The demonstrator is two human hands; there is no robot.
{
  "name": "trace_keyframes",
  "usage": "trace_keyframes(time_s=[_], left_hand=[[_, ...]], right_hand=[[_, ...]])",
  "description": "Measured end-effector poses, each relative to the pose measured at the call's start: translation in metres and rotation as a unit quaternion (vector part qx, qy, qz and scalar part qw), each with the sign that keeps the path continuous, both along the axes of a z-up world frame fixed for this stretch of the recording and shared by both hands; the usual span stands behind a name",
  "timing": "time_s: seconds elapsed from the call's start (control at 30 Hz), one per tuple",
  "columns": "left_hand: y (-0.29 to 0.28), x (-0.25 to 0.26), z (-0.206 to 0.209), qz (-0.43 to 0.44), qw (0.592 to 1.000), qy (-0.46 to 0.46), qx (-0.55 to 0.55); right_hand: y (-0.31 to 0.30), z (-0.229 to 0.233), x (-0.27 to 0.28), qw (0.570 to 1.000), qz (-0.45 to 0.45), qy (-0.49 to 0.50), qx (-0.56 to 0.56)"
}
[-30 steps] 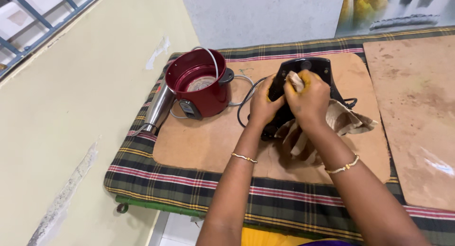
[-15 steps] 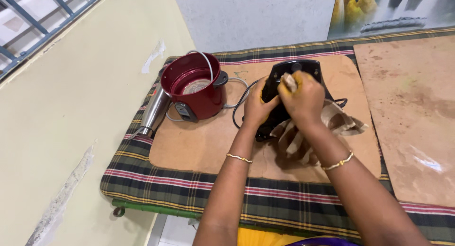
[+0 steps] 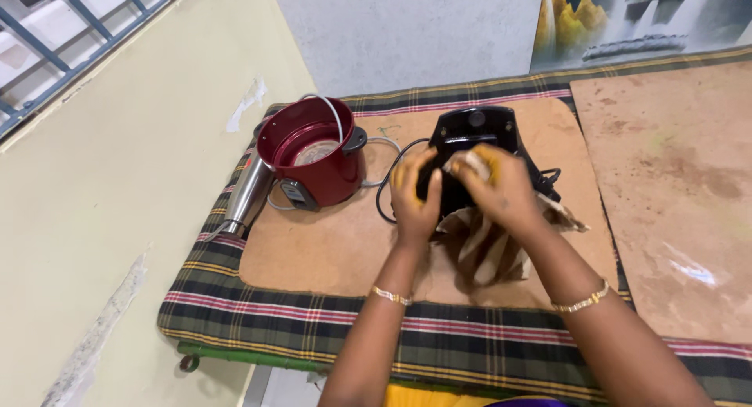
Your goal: The person wipes the exterior and base of a black blender using a cloth, moving the blender and turning it over to clean all sides.
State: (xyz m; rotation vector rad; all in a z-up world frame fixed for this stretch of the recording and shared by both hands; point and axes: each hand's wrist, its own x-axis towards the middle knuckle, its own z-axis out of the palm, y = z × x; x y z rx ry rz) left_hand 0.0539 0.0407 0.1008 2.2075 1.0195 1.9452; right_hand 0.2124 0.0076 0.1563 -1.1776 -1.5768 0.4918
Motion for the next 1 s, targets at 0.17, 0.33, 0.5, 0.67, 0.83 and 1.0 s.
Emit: trace_keyframes(time_s=[0.17,0.33,0.5,0.67,0.83,1.0], left_hand=[[-0.028,-0.004,-0.043,-0.029,0.996,0.007,-0.086],[-0.012,-0.020,-0.060,-0.271,0.861,-0.219,-0.371],[-0.001,-0.031,-0.011,-0.371,0.811,-0.346,-0.291],[0.019,-0.010,0.026,-0.065,0.993,-0.019,-0.093],[0.044,0.006,0.004,-0.098,0.987,0.035,-0.124],[0.055,0.003,-0.013,-0.106,0.984,0.006,-0.144]], right_hand=[[-0.009,-0.019,0.006,0.988,0.147,-0.051,0.024],[0.006,-0.015,0.012,0.986,0.127,-0.097,0.036],[0.012,-0.018,0.046,0.957,0.197,0.107,-0.186],[0.011,-0.012,0.069,0.889,0.194,0.415,-0.005],[0.032,-0.013,0.017,0.977,0.029,-0.135,0.165],[0.034,-0.021,-0.024,0.861,-0.174,-0.418,0.231]])
